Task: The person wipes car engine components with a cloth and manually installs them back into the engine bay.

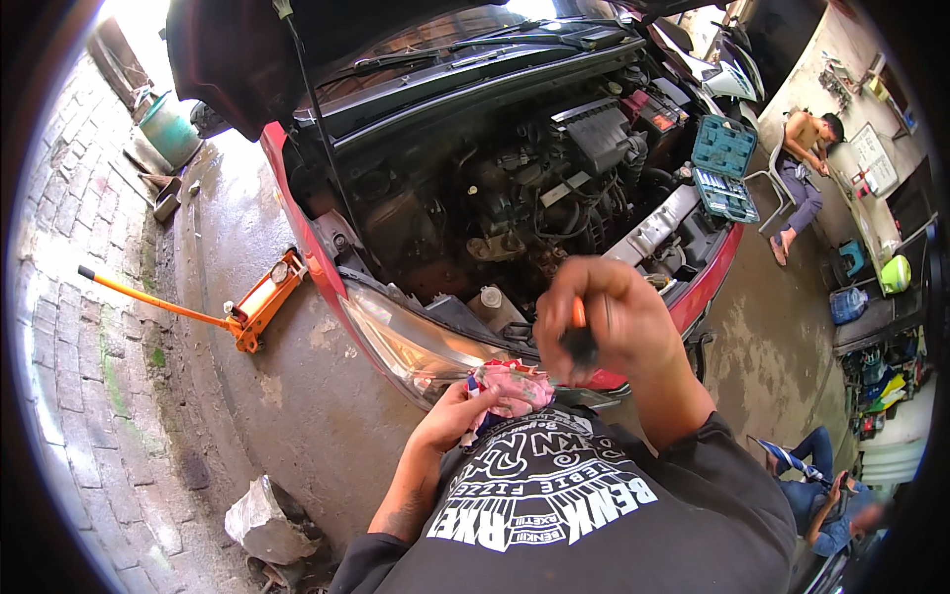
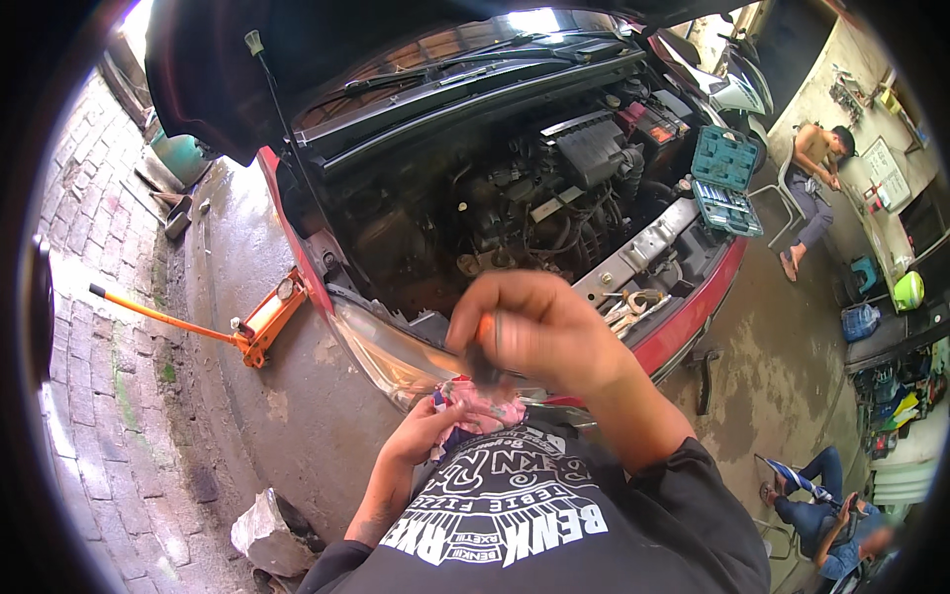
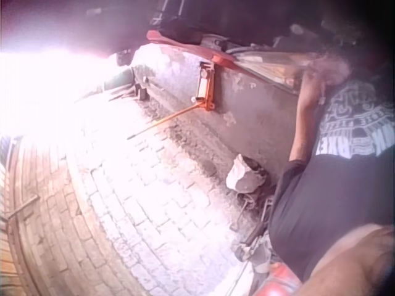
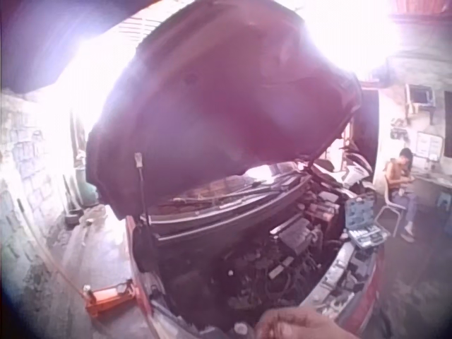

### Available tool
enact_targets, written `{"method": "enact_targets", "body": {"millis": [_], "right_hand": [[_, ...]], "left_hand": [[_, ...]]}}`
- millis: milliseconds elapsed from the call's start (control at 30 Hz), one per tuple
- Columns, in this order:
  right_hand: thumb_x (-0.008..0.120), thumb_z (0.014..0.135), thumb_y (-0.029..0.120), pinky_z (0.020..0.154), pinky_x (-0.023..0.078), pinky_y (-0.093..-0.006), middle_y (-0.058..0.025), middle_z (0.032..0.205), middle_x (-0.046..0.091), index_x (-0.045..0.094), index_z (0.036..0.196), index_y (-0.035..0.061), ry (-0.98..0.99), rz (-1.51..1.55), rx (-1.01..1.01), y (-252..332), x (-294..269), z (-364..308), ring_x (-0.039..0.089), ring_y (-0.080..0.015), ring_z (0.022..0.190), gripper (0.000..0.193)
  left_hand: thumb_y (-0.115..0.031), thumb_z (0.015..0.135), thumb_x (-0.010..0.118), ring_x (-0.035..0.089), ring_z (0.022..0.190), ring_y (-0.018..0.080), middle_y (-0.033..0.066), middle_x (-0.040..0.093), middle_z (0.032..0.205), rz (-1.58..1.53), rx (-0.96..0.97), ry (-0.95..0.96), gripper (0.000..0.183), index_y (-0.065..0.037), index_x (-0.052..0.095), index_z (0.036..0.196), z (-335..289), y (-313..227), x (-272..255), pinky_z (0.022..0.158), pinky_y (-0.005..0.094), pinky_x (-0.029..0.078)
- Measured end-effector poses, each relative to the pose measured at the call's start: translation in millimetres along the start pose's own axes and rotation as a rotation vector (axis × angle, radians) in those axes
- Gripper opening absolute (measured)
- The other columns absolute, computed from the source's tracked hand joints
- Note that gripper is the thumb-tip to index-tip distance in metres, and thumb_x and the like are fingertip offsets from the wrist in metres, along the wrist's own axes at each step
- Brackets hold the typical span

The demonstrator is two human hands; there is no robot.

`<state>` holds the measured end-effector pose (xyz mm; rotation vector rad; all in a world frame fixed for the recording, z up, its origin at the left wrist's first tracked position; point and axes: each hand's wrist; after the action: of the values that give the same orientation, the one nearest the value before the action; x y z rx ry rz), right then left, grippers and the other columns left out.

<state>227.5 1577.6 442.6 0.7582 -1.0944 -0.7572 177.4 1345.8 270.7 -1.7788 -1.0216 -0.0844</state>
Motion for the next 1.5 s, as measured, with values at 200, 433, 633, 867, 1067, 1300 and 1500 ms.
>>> {"method": "enact_targets", "body": {"millis": [200,433,633,867,1067,1300,1500], "right_hand": [[0.072,0.093,0.022,0.061,0.052,-0.0308,-0.0256,0.099,0.066,0.053,0.123,-0.0002,-0.031,-0.094,-0.223,11,-12,18,0.064,-0.0215,0.071,0.042],[0.057,0.102,0.027,0.061,0.051,-0.0287,-0.0251,0.092,0.070,0.053,0.125,-0.0028,0.007,0.072,-0.178,19,-15,10,0.063,-0.0186,0.066,0.038],[0.056,0.103,0.028,0.056,0.049,-0.0270,-0.0232,0.086,0.070,0.053,0.123,-0.0023,-0.006,0.087,-0.170,17,-19,12,0.063,-0.0189,0.060,0.037],[0.056,0.103,0.029,0.054,0.048,-0.0257,-0.0224,0.086,0.070,0.053,0.122,-0.0023,0.016,0.069,-0.176,18,-18,11,0.064,-0.0180,0.060,0.037],[0.058,0.102,0.028,0.056,0.048,-0.0263,-0.0219,0.086,0.070,0.055,0.121,-0.0023,0.007,0.071,-0.138,20,-17,8,0.064,-0.0179,0.063,0.036],[0.065,0.097,0.028,0.060,0.050,-0.0281,-0.0183,0.084,0.069,0.059,0.113,-0.0044,-0.039,0.004,-0.158,23,-6,2,0.064,-0.0185,0.066,0.037],[0.070,0.093,0.015,0.064,0.053,-0.0289,-0.0102,0.087,0.067,0.063,0.105,-0.0038,-0.136,-0.659,-0.080,13,-46,10,0.066,-0.0144,0.070,0.023]], "left_hand": [[-0.023,0.099,0.066,0.060,0.080,0.0029,-0.0002,0.070,0.102,0.232,-0.059,0.076,0.032,-0.003,0.064,0.124,-4,-11,4,0.065,0.0200,0.046],[-0.031,0.098,0.068,0.047,0.057,0.0004,-0.0089,0.057,0.071,0.233,-0.038,0.046,0.028,-0.006,0.066,0.109,-5,-20,18,0.049,0.0190,0.034],[-0.032,0.099,0.066,0.049,0.057,0.0000,-0.0084,0.058,0.072,0.280,-0.078,0.056,0.029,-0.005,0.066,0.109,-6,-24,20,0.049,0.0191,0.035],[-0.030,0.100,0.064,0.052,0.060,-0.0011,-0.0071,0.063,0.079,0.380,-0.154,0.113,0.030,-0.004,0.064,0.115,-2,-18,14,0.050,0.0177,0.038],[-0.029,0.100,0.064,0.052,0.061,-0.0011,-0.0067,0.064,0.082,0.398,-0.137,0.124,0.030,-0.003,0.064,0.117,-1,-17,14,0.051,0.0173,0.038],[-0.028,0.100,0.065,0.058,0.077,0.0016,-0.0035,0.068,0.090,0.358,-0.095,0.157,0.031,-0.002,0.066,0.118,1,-5,5,0.064,0.0193,0.045],[-0.025,0.101,0.063,0.057,0.074,0.0028,-0.0044,0.065,0.085,0.373,0.041,0.133,0.028,-0.004,0.067,0.119,6,1,8,0.062,0.0202,0.044]]}}
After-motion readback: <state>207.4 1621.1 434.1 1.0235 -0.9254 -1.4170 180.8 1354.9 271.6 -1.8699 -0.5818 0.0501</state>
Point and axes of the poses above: each hand's wrist, its own z-axis towards the middle knuckle, its own x-axis out of the palm, y = z × x
